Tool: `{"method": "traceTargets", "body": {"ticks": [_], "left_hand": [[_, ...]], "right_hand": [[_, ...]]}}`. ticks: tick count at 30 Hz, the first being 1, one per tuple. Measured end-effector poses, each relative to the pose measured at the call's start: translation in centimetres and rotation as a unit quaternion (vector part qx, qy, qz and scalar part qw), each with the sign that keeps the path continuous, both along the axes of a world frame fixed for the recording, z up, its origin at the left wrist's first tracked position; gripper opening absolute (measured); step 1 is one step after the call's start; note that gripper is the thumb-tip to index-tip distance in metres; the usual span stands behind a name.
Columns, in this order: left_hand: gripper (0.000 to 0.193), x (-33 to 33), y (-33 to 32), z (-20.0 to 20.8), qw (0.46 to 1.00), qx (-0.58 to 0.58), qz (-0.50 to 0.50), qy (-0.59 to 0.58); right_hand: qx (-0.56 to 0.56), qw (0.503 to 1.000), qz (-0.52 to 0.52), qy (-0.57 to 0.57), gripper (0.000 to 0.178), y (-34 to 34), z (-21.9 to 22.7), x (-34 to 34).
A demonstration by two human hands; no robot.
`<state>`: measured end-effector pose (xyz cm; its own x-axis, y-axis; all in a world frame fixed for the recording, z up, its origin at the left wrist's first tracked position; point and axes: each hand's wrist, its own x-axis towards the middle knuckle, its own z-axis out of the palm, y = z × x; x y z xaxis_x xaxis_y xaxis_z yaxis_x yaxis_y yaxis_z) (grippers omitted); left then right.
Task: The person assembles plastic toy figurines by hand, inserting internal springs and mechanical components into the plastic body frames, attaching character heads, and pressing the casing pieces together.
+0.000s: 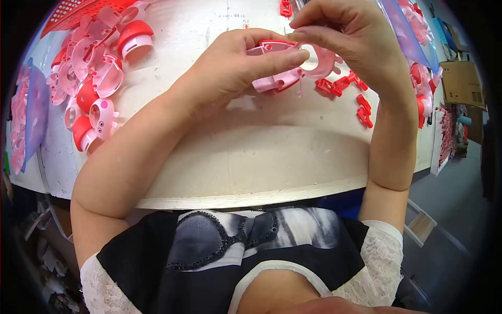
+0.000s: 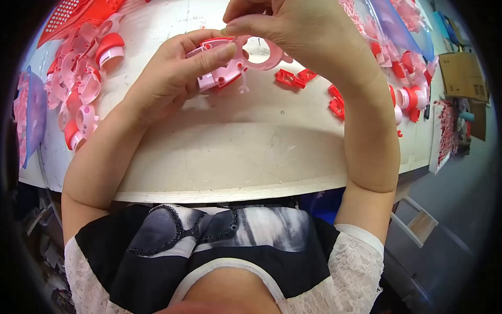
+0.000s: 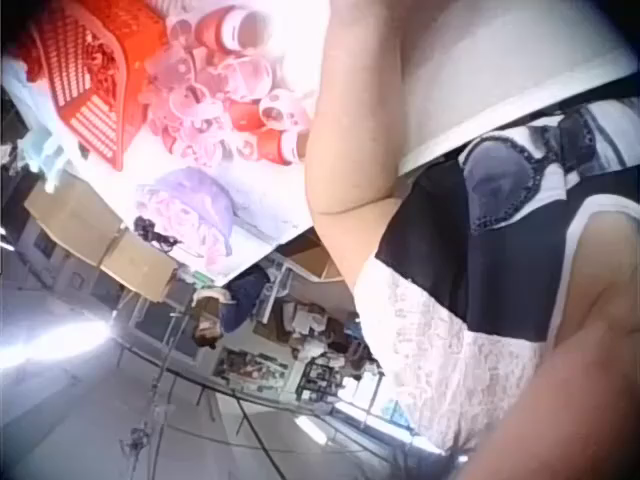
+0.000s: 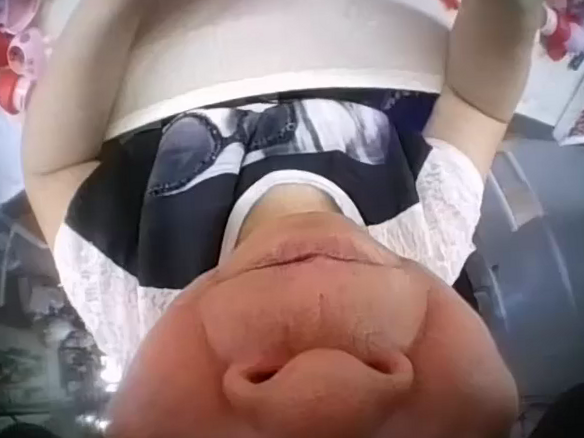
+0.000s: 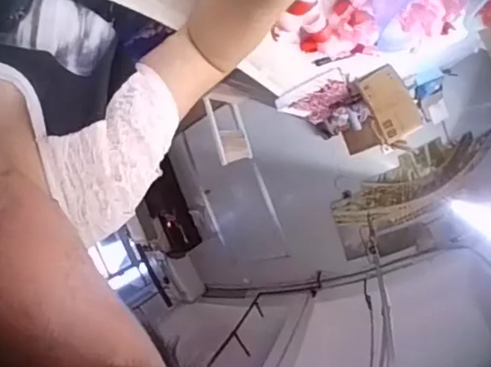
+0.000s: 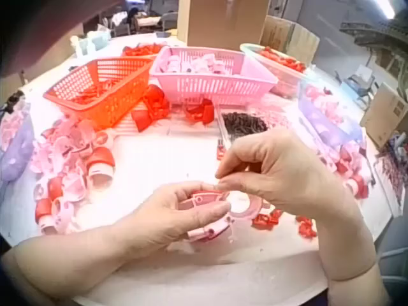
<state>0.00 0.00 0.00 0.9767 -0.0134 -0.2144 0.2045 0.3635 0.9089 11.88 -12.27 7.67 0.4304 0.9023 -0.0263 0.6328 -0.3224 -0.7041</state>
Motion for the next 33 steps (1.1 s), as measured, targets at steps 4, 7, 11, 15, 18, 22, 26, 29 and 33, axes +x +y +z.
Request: {"method": "traceTargets", "body": {"ticks": [4,7,11,15,18,22,26,29,33], "left_hand": [[0.027,-0.1,-0.2,0.1,0.999,0.009,0.039,0.012],[0.025,-0.2,-0.1,-0.2,0.997,0.065,0.038,-0.012],[0.026,-0.1,-0.1,-0.3,0.993,0.110,0.032,-0.039],[0.027,-0.2,-0.1,-0.2,0.991,0.130,0.028,-0.016],[0.032,0.0,0.0,-0.1,0.988,0.154,0.010,-0.026],[0.040,0.0,0.2,0.2,0.975,0.218,-0.008,-0.032],[0.037,0.0,0.2,0.3,0.967,0.252,-0.025,-0.009],[0.031,0.1,-0.1,0.1,0.985,0.170,0.005,-0.010],[0.026,0.0,0.1,0.1,0.988,0.156,-0.011,-0.016]], "right_hand": [[0.006,1.000,0.019,0.001,0.010,-0.1,0.4,-0.5],[0.005,0.999,0.034,-0.039,0.010,-0.1,0.6,-0.4],[-0.013,0.997,0.058,-0.046,0.011,-0.3,0.6,0.3],[-0.036,0.998,0.052,-0.020,0.012,0.0,0.0,0.7],[-0.054,0.996,0.069,-0.003,0.014,0.0,-0.4,1.1],[-0.112,0.992,0.003,0.049,0.019,0.1,-0.2,0.8],[-0.156,0.987,-0.035,-0.016,0.022,0.4,0.2,-0.1],[-0.136,0.989,0.004,-0.054,0.021,0.1,0.1,0.1],[-0.130,0.991,0.009,0.044,0.019,0.0,0.1,0.6]]}}
